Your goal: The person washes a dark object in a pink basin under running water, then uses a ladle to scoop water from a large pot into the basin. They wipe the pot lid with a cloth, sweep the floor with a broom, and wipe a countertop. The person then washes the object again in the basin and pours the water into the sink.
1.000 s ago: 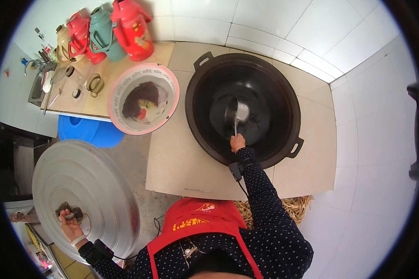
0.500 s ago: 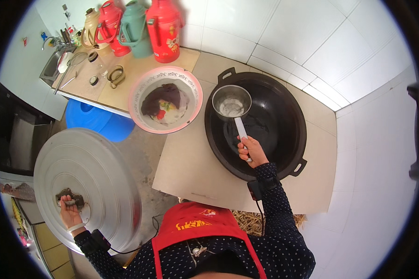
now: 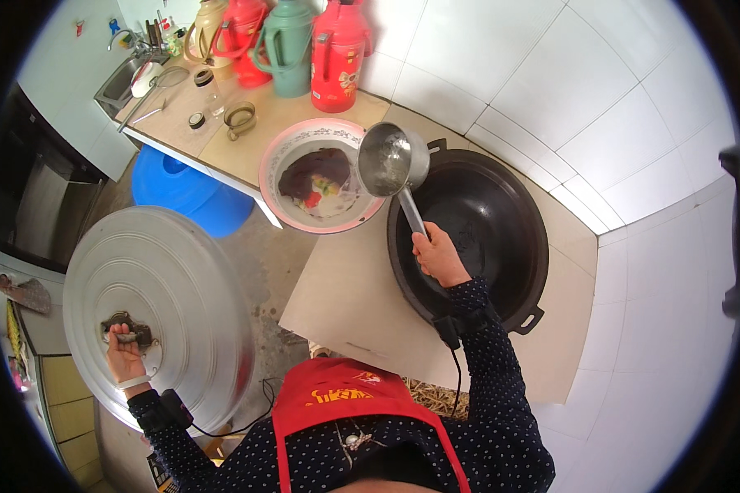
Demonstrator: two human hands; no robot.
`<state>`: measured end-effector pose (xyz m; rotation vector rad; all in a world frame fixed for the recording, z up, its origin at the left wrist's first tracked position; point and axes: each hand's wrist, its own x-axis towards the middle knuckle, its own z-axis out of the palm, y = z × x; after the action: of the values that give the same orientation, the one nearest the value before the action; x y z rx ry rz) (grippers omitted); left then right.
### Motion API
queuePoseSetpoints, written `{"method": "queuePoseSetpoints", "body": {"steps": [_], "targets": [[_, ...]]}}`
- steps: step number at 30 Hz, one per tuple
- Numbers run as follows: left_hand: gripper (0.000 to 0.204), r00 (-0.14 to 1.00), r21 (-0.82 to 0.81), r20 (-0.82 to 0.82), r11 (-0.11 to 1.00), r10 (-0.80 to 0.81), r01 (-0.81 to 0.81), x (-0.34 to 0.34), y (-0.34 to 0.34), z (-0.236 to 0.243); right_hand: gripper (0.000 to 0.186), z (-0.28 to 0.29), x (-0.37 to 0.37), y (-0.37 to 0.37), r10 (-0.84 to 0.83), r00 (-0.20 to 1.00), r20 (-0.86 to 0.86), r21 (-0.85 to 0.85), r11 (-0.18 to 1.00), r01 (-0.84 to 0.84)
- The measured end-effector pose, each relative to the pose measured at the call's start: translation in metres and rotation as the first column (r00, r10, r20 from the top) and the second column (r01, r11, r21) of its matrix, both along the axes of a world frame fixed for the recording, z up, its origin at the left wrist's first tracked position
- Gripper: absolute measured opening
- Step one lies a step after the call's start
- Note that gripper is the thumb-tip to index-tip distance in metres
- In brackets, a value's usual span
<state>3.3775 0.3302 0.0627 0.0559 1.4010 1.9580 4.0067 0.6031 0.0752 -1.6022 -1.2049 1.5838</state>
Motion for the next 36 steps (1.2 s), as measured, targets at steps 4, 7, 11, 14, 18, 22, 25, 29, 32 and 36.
{"method": "queuePoseSetpoints", "body": {"steps": [4,7,11,14,18,22,25,29,32,36], "targets": [[0.019,1.000,-0.026,-0.022,1.000,0.015,-0.015,0.001,-0.004,-0.001,0.019,-0.024,-0.010,0.007,0.020,0.855,0.518,0.426,0.861,-0.278],[0.018,0.999,-0.065,-0.036,0.997,0.038,-0.040,0.005,-0.003,0.000,0.027,-0.030,-0.013,0.006,-0.015,0.710,0.704,0.409,0.827,-0.387],[0.018,0.996,-0.107,-0.013,0.990,0.089,-0.089,0.008,0.000,0.003,0.035,-0.023,-0.013,0.001,-0.102,0.553,0.827,0.418,0.769,-0.484],[0.019,0.998,-0.114,-0.026,0.992,0.057,-0.059,0.006,0.001,0.005,0.036,-0.019,-0.009,-0.004,-0.088,0.558,0.825,0.411,0.772,-0.485],[0.018,0.998,-0.089,-0.045,0.995,-0.051,0.047,-0.001,0.002,0.007,0.036,-0.042,0.014,-0.012,-0.265,0.731,0.629,0.680,0.642,-0.353],[0.020,0.995,-0.059,-0.030,0.994,-0.092,0.090,-0.005,0.006,0.010,0.031,-0.099,0.072,-0.036,-0.330,0.781,0.530,0.548,0.836,-0.018],[0.021,0.995,-0.059,-0.036,0.994,-0.093,0.091,-0.004,0.008,0.014,0.029,-0.148,0.130,-0.061,-0.309,0.594,0.743,0.242,0.951,0.193],[0.021,0.996,-0.076,-0.067,0.995,-0.062,0.057,0.001,0.009,0.019,0.027,-0.194,0.192,-0.091,-0.239,0.427,0.872,0.048,0.910,0.411],[0.021,0.991,-0.068,-0.074,0.992,-0.108,0.103,0.004,0.008,0.022,0.023,-0.213,0.215,-0.098,-0.241,0.353,0.904,0.068,0.897,0.437],[0.021,0.991,-0.074,-0.080,0.992,-0.103,0.097,0.004,0.005,0.023,0.021,-0.235,0.201,-0.088,-0.217,0.396,0.892,0.021,0.896,0.445]]}}
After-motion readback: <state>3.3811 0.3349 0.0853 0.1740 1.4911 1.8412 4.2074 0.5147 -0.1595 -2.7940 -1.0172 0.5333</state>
